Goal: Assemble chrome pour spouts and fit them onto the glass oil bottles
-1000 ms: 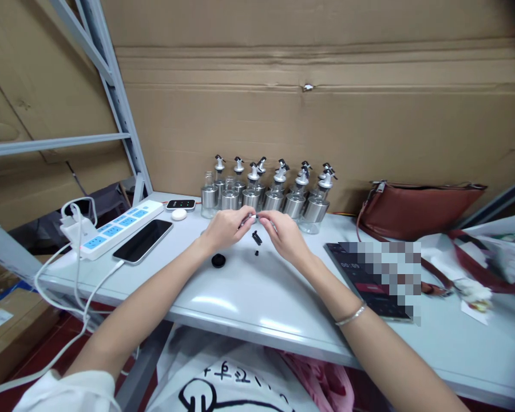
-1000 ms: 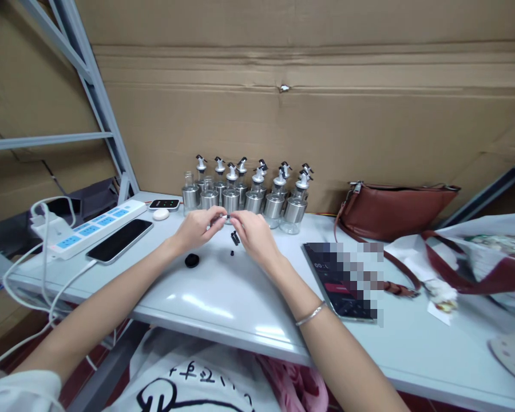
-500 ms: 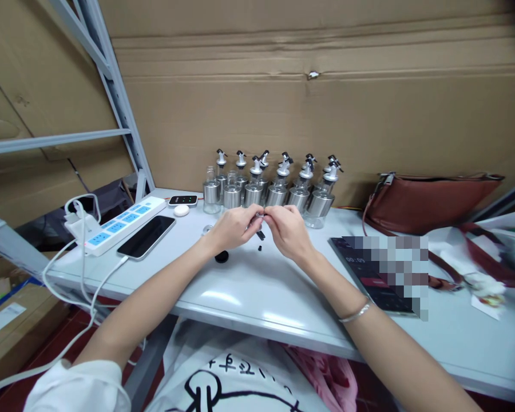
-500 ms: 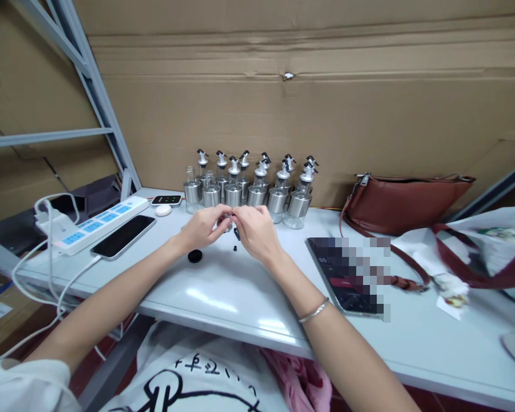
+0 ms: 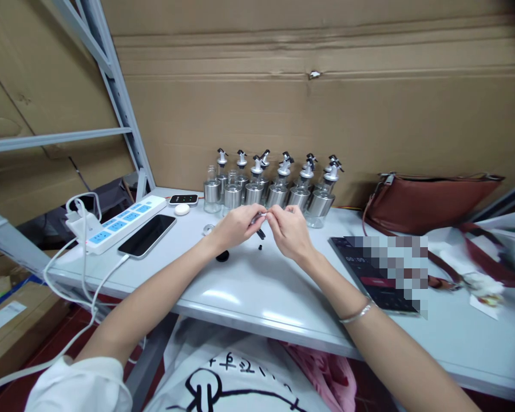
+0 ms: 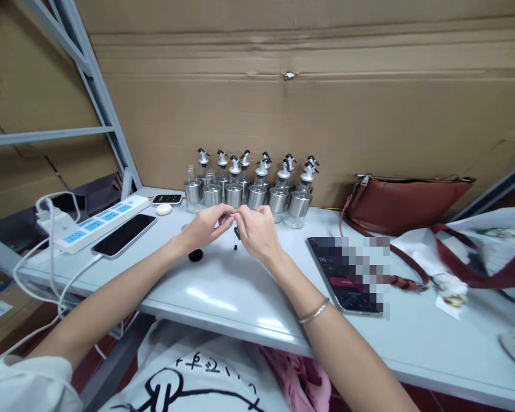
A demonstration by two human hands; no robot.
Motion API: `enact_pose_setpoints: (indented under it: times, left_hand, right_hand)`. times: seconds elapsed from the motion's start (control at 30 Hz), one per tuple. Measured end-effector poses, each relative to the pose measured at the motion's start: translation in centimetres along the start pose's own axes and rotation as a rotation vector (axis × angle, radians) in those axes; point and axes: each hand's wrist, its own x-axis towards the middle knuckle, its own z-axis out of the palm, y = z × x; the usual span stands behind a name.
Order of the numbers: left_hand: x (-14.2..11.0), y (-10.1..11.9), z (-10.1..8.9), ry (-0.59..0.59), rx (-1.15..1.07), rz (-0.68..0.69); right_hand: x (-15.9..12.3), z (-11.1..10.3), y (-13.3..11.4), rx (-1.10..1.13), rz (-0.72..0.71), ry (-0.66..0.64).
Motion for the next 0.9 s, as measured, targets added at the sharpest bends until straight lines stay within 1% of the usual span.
enact_pose_setpoints:
  times: [0.07,0.1,0.17,0.23,0.3,0.37,0.43,0.5,0.57,0.63,0.7,0.77,0.8,0.9]
  left_hand:
    - [0.0,-0.1,0.0,0.041,0.036,0.043]
    - [-0.1,-0.2,0.1,0.057,0.051,0.071]
    - [-0.1,-0.4,0.1,0.067,0.075,0.122]
    - [-0.1,-0.6,0.1,0.045,0.095,0.151]
    - [0.0,-0.7,0.0,0.008,0.127,0.159]
    - [0.0,-0.7,0.0,-0.013,0.167,0.17]
    - [0.0,-0.6,0.0,-0.012,0.198,0.19]
    - [0.0,-0.6,-0.1,0.01,0.211,0.207]
    - [-0.1,-0.8,-0.1,0.048,0.206,0.196]
    - [-0.1,-0.9,0.0,0.086,0.199,0.154]
    - [-0.1,-1.1,0.0,0.098,0.194,0.106]
    - [-0.1,-1.2,0.0,0.083,0.187,0.09]
    - [-0.1,-1.2,0.0,0.074,0.179,0.095]
    - [-0.1,-1.1,-0.1,0.048,0.156,0.125]
  right_hand:
    - [0.1,0.1,-0.2,0.203,0.138,-0.019]
    - [0.2,0.2,-0.2,0.351,0.226,-0.045]
    - [0.4,0.4,-0.1,0.701,0.402,-0.132]
    - [0.6,0.5,0.1,1.006,0.534,-0.222]
    - [0.6,0.4,0.3,1.188,0.622,-0.305]
    - [0.6,0.1,0.5,1.276,0.683,-0.381]
    - [0.6,-0.3,0.6,1.311,0.719,-0.438]
    - [0.6,-0.4,0.5,1.269,0.702,-0.424]
    - [0.6,-0.3,0.4,1.152,0.62,-0.321]
    - [0.6,0.0,0.4,0.991,0.495,-0.197]
    - [0.5,0.2,0.6,0.822,0.37,-0.137]
    - [0.3,0.4,0.9,0.71,0.288,-0.161]
    - [0.3,0.5,1.0,0.69,0.273,-0.183]
    - [0.2,0.6,1.3,0.718,0.314,-0.246]
